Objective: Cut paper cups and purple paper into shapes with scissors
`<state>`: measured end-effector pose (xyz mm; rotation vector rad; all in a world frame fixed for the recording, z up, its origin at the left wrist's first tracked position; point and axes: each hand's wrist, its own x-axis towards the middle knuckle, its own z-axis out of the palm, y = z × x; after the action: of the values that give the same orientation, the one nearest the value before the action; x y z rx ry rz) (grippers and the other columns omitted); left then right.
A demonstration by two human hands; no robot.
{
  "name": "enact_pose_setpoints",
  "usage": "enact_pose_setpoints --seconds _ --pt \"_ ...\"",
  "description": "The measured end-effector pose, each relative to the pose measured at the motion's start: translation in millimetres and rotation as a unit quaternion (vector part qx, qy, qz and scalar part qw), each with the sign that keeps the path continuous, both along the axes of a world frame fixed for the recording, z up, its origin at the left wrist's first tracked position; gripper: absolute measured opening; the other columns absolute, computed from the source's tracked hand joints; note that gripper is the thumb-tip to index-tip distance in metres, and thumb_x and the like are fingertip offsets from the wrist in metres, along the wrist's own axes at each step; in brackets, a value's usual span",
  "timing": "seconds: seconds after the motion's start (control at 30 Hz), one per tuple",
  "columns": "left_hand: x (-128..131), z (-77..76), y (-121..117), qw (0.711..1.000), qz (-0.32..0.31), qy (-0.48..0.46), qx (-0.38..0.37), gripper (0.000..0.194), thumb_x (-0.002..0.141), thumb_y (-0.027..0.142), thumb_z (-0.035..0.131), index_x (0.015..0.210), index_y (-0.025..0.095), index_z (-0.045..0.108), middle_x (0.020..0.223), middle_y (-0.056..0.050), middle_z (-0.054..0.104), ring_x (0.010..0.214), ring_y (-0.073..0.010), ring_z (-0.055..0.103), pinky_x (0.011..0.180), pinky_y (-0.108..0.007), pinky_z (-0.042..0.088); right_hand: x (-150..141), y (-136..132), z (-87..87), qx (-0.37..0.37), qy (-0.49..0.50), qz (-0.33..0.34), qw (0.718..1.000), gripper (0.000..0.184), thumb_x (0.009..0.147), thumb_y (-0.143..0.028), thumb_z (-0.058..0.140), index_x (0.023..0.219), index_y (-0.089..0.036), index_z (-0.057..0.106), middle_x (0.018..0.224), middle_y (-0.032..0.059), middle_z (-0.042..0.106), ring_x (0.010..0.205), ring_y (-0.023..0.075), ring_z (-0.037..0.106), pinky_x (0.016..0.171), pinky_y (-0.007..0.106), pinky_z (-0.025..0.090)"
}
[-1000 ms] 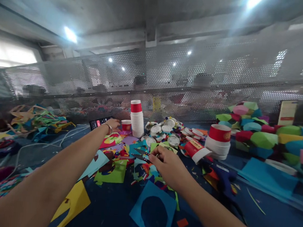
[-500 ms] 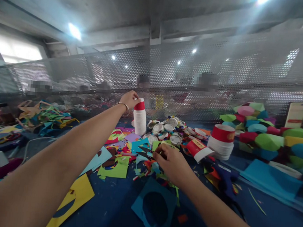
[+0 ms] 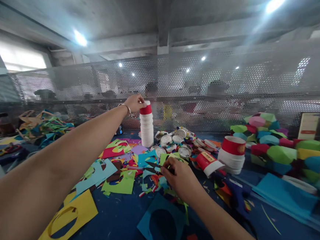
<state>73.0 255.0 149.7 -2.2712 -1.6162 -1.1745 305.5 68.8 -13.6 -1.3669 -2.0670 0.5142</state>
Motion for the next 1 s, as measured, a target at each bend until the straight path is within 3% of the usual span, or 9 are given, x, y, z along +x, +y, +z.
enact_pose_setpoints --seconds 0.43,0.57,0.7,0.83,1.0 --pt "-2.4 8.0 -17.6 0.993 -0.004 -0.068 0.092 0.016 0.073 0.026 0.073 0.074 0.02 0.058 0.084 -0.005 0.064 0.08 -0.02 0.059 0.077 -0.033 0.047 6.0 3.6 3.0 0.02 0.019 -0.025 0.999 0.024 0.089 -0.043 0.049 0.08 -0.021 0.057 0.07 0.0015 0.063 0.064 0.0182 0.055 0.059 0.03 0.036" --pt "-9.6 8.3 -25.8 0.981 0.006 -0.133 0.144 0.012 0.082 0.029 0.064 0.081 0.02 0.056 0.097 -0.007 0.063 0.09 -0.0198 0.058 0.085 -0.035 0.045 6.4 6.6 1.5 0.023 0.039 -0.042 0.998 0.033 0.091 -0.05 0.046 0.08 -0.021 0.059 0.071 0.0027 0.063 0.065 0.0182 0.054 0.059 0.03 0.037" --pt "-19.3 0.8 -30.0 0.965 0.014 -0.199 0.168 0.013 0.087 0.031 0.06 0.084 0.02 0.054 0.099 -0.008 0.062 0.096 -0.0211 0.057 0.089 -0.037 0.045 3.6 5.5 0.2 -0.001 0.104 -0.048 0.993 0.042 0.085 -0.06 0.053 0.084 -0.019 0.061 0.073 0.0036 0.064 0.066 0.0186 0.055 0.058 0.03 0.038" --pt "-23.5 -7.3 -35.9 0.958 -0.005 -0.243 0.149 0.014 0.086 0.029 0.062 0.081 0.02 0.054 0.089 -0.007 0.063 0.088 -0.0217 0.06 0.084 -0.04 0.048 1.4 3.5 0.5 -0.008 0.167 -0.036 0.985 0.038 0.08 -0.057 0.063 0.082 -0.019 0.057 0.075 0.0021 0.062 0.071 0.0186 0.056 0.062 0.03 0.041" --pt "-24.2 -32.0 -76.8 0.954 -0.068 -0.266 0.122 0.016 0.09 0.036 0.058 0.087 0.021 0.056 0.087 -0.006 0.065 0.078 -0.0185 0.062 0.071 -0.034 0.052 -0.8 -2.2 9.1 0.005 0.239 -0.057 0.969 0.034 0.081 -0.053 0.063 0.078 -0.021 0.052 0.067 -0.0021 0.054 0.062 0.0144 0.049 0.057 0.027 0.038"
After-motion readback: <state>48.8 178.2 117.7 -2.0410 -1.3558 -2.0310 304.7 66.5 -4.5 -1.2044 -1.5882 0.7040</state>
